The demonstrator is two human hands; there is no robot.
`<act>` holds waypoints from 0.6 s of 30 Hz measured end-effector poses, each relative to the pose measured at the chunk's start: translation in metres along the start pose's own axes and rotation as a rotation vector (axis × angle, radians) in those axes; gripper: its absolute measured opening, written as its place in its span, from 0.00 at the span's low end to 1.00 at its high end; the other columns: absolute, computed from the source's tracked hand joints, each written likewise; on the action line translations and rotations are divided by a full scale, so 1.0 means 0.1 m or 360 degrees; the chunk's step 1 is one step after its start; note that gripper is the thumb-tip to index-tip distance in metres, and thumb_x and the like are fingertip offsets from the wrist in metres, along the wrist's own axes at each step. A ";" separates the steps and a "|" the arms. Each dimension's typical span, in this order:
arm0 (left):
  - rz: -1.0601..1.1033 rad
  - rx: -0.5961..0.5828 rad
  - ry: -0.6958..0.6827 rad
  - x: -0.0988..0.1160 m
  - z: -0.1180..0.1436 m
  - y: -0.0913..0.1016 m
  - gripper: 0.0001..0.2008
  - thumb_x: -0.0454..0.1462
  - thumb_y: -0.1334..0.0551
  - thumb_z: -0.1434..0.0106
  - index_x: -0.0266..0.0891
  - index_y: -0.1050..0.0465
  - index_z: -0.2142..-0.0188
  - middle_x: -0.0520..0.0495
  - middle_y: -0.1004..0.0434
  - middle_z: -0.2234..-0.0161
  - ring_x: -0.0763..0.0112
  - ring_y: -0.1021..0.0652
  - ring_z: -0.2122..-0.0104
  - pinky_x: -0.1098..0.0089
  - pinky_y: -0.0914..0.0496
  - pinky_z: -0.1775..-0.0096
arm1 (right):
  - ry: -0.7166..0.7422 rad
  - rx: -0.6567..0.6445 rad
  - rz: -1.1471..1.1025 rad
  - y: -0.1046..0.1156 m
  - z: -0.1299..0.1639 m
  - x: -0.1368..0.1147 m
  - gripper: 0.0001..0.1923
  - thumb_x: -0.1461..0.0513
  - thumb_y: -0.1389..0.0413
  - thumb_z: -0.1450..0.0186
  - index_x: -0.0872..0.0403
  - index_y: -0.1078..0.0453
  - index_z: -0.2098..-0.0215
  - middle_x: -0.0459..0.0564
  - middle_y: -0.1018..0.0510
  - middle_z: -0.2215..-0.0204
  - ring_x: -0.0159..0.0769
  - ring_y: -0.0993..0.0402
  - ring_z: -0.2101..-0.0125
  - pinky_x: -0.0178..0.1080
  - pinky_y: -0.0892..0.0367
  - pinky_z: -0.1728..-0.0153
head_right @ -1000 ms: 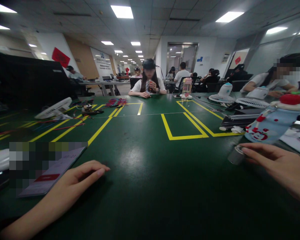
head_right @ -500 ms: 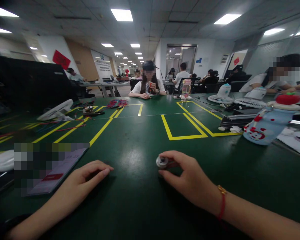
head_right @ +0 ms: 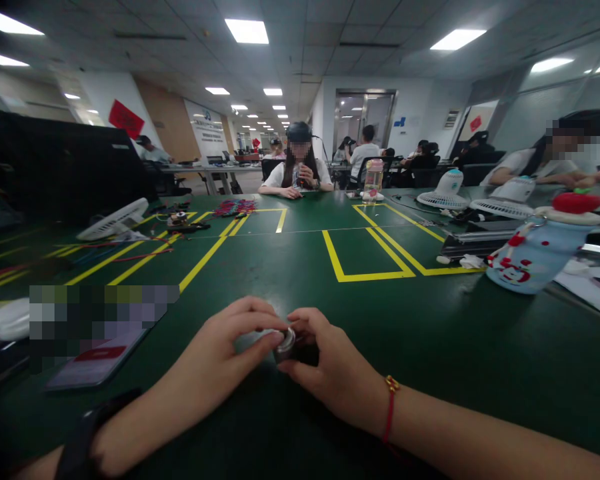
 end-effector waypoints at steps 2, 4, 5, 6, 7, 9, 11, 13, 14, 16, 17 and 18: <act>0.0012 0.0096 0.0001 0.02 -0.05 0.04 0.07 0.37 0.40 0.37 0.46 0.22 0.65 0.50 0.27 0.63 0.65 0.26 0.61 0.65 0.31 0.58 | 0.0025 0.0012 0.0081 0.02 0.01 -0.02 0.25 0.63 0.42 0.43 0.51 0.43 0.48 0.48 0.28 0.55 0.29 0.29 0.57 0.37 0.31 0.54; 0.0011 0.0188 0.0073 -0.04 -0.03 0.08 0.06 0.38 0.39 0.38 0.46 0.22 0.65 0.50 0.27 0.64 0.65 0.26 0.62 0.65 0.32 0.59 | 0.0044 0.0054 0.0223 0.06 0.02 -0.04 0.24 0.63 0.43 0.42 0.50 0.41 0.48 0.47 0.27 0.57 0.29 0.29 0.58 0.36 0.32 0.55; 0.0004 0.0193 0.0117 -0.09 -0.01 0.09 0.06 0.39 0.39 0.38 0.46 0.21 0.65 0.50 0.27 0.64 0.64 0.26 0.62 0.65 0.32 0.59 | 0.0051 0.0073 0.0288 0.08 0.04 -0.04 0.23 0.63 0.43 0.43 0.50 0.39 0.49 0.46 0.27 0.57 0.29 0.29 0.59 0.36 0.32 0.56; -0.0008 0.0164 0.0157 -0.15 0.01 0.08 0.06 0.39 0.38 0.39 0.47 0.21 0.65 0.50 0.27 0.65 0.64 0.26 0.62 0.65 0.32 0.59 | 0.0054 0.0086 0.0335 0.09 0.04 -0.04 0.21 0.63 0.44 0.43 0.50 0.38 0.51 0.46 0.27 0.58 0.29 0.29 0.60 0.35 0.32 0.57; -0.0026 0.0101 0.0188 -0.21 0.04 0.05 0.06 0.39 0.37 0.39 0.47 0.20 0.65 0.50 0.27 0.65 0.64 0.26 0.62 0.64 0.33 0.59 | 0.0054 0.0095 0.0361 0.10 0.05 -0.04 0.20 0.63 0.44 0.43 0.50 0.37 0.52 0.46 0.27 0.59 0.28 0.29 0.61 0.35 0.32 0.58; -0.0079 -0.0052 0.0200 -0.31 0.08 -0.05 0.06 0.38 0.36 0.40 0.49 0.20 0.65 0.50 0.26 0.65 0.63 0.26 0.61 0.63 0.33 0.58 | 0.0046 0.0096 0.0375 0.11 0.06 -0.04 0.19 0.63 0.44 0.43 0.51 0.37 0.53 0.46 0.27 0.59 0.29 0.30 0.61 0.34 0.32 0.59; -0.0145 -0.0152 0.0175 -0.37 0.10 -0.17 0.06 0.39 0.36 0.40 0.51 0.19 0.65 0.51 0.25 0.65 0.62 0.26 0.61 0.62 0.33 0.58 | 0.0040 0.0106 0.0377 0.10 0.06 -0.03 0.19 0.63 0.44 0.43 0.51 0.37 0.53 0.46 0.28 0.59 0.29 0.30 0.61 0.35 0.32 0.58; -0.0184 -0.0188 0.0152 -0.39 0.10 -0.25 0.06 0.39 0.36 0.41 0.52 0.19 0.65 0.51 0.24 0.64 0.62 0.26 0.61 0.61 0.34 0.57 | 0.0036 0.0111 0.0366 0.08 0.05 -0.02 0.20 0.63 0.44 0.43 0.51 0.37 0.53 0.46 0.27 0.59 0.29 0.29 0.61 0.35 0.31 0.58; -0.0180 -0.0184 0.0150 -0.39 0.09 -0.26 0.07 0.39 0.36 0.41 0.52 0.19 0.64 0.50 0.24 0.64 0.62 0.26 0.61 0.61 0.34 0.57 | 0.0035 0.0117 0.0347 0.08 0.05 -0.02 0.20 0.62 0.43 0.43 0.51 0.37 0.53 0.46 0.27 0.59 0.29 0.29 0.60 0.35 0.31 0.58; -0.0126 -0.0158 0.0165 -0.39 0.10 -0.21 0.10 0.39 0.36 0.41 0.51 0.21 0.59 0.50 0.24 0.63 0.61 0.26 0.60 0.62 0.33 0.57 | 0.0025 0.0156 0.0295 0.13 0.05 -0.01 0.21 0.61 0.43 0.43 0.51 0.38 0.52 0.47 0.27 0.58 0.30 0.28 0.60 0.35 0.30 0.57; -0.0089 -0.0133 0.0187 -0.40 0.12 -0.15 0.11 0.40 0.37 0.40 0.51 0.22 0.57 0.49 0.25 0.63 0.62 0.26 0.60 0.63 0.33 0.57 | 0.0011 0.0196 0.0283 0.19 0.06 0.00 0.22 0.60 0.43 0.42 0.51 0.39 0.50 0.48 0.27 0.57 0.30 0.28 0.59 0.36 0.30 0.56; -0.0055 -0.0102 0.0225 -0.41 0.15 -0.08 0.12 0.40 0.38 0.39 0.51 0.23 0.55 0.49 0.25 0.62 0.62 0.26 0.60 0.64 0.33 0.57 | -0.0005 0.0258 0.0293 0.28 0.08 0.01 0.24 0.59 0.43 0.42 0.51 0.40 0.48 0.49 0.28 0.55 0.31 0.28 0.57 0.36 0.29 0.55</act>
Point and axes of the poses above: each hand's wrist, its own z-axis away from the middle knuckle, its own y-axis out of the back of the hand, x = y × z, the point moved 2 cm from there along -z, towards the middle knuckle
